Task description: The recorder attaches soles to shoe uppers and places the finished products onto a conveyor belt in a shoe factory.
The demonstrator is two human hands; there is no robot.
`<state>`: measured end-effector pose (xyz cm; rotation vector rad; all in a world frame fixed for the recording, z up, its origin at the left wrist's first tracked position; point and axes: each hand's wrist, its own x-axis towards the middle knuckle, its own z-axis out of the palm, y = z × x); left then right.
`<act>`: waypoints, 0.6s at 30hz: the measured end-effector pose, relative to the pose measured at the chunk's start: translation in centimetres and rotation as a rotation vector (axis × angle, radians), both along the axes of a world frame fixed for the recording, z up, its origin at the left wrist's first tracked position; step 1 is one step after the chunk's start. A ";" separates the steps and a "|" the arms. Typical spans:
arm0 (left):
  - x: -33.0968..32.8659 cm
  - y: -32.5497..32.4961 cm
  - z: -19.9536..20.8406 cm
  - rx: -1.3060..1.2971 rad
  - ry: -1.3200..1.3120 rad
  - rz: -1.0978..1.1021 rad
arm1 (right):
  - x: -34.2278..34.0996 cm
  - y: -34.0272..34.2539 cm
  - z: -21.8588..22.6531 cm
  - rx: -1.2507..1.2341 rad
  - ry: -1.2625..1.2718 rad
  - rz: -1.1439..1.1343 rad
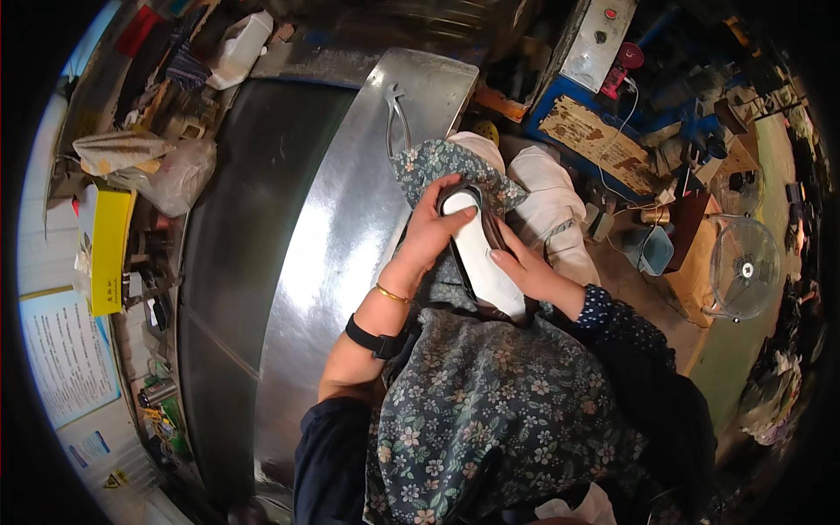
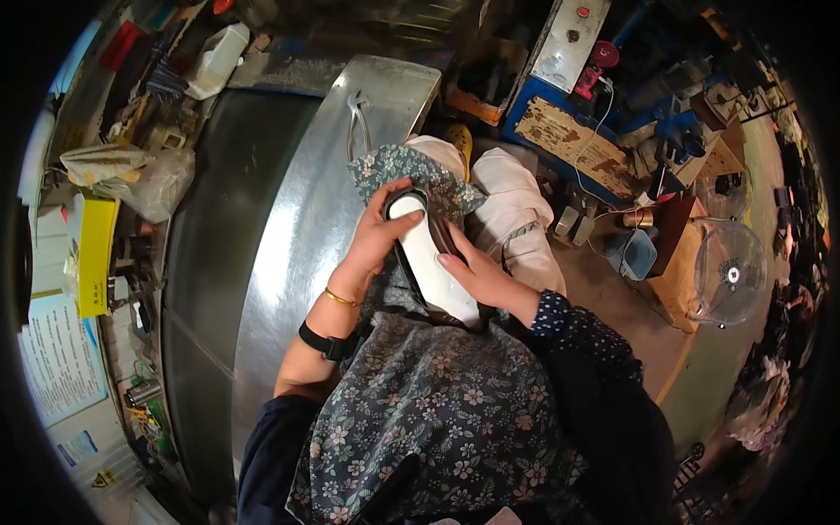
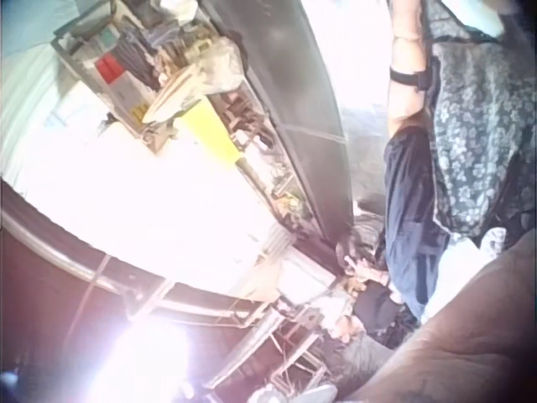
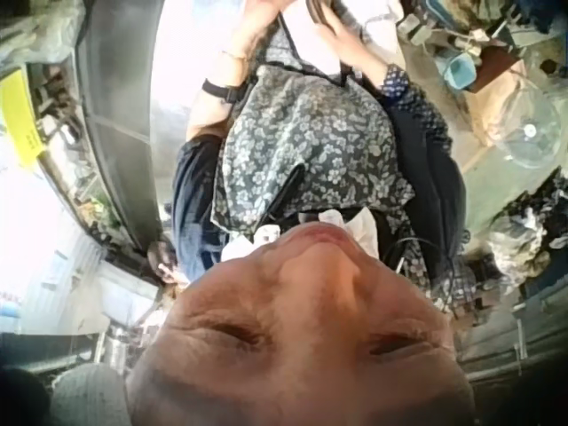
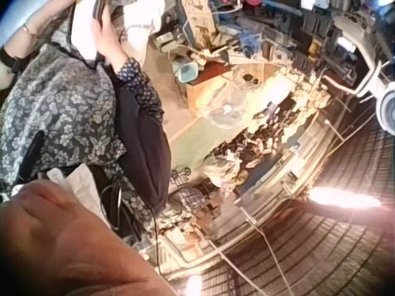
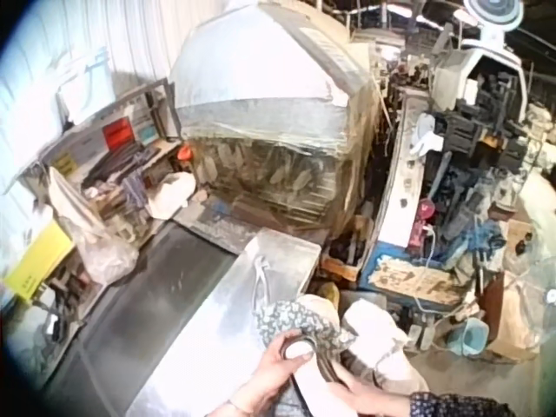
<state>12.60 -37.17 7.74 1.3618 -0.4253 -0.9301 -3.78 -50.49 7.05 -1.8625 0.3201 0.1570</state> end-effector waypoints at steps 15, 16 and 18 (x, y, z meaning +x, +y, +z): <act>0.7 2.5 3.7 0.523 -0.561 -0.091 | 3.9 3.5 1.4 0.039 -0.221 -0.240; -0.3 3.4 3.7 0.639 -0.455 -0.157 | 3.7 3.4 1.0 0.055 -0.248 -0.218; -3.0 4.1 2.6 0.716 -0.767 -0.065 | 3.6 3.5 0.1 0.057 -0.187 -0.284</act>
